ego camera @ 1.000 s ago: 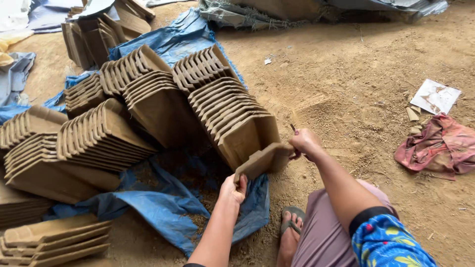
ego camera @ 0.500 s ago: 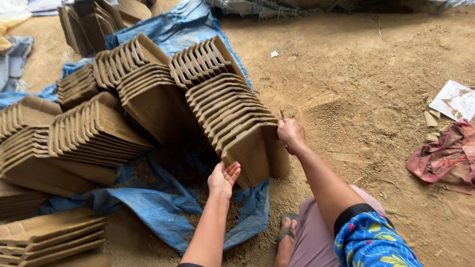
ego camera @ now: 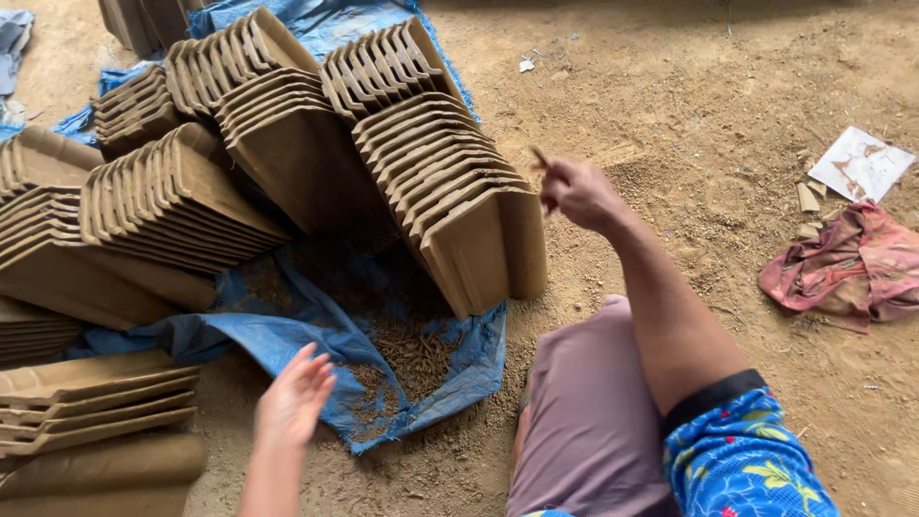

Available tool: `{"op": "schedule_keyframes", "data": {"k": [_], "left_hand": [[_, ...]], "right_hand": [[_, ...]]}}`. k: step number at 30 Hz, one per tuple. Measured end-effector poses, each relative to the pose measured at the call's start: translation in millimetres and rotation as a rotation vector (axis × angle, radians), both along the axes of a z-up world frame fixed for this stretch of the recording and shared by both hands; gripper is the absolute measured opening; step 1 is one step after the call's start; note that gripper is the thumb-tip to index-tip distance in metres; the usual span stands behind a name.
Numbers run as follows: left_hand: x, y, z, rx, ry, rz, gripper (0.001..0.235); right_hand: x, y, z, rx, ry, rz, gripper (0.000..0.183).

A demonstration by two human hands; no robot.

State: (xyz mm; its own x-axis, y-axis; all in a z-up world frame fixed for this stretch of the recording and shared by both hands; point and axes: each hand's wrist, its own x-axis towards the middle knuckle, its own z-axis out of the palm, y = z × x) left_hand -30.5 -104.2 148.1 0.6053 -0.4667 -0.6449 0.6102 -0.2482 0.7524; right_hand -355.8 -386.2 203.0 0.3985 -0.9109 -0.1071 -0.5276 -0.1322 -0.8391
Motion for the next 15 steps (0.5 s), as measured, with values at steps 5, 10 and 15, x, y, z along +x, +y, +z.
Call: {"op": "schedule_keyframes", "data": {"k": [5, 10, 15], "left_hand": [[145.4, 117.4, -80.9, -0.106, -0.106, 0.026, 0.040], [168.2, 200.5, -24.9, 0.082, -0.224, 0.011, 0.039], [208.1, 282.3, -32.5, 0.102, -0.207, -0.035, 0.047]], "right_hand": [[-17.3, 18.9, -108.3, 0.180, 0.084, 0.111, 0.023], [-20.4, 108.5, -268.3, 0.897, -0.266, -0.747, 0.027], [-185.5, 211.6, -364.6, 0.378, 0.276, 0.099, 0.050]]}}
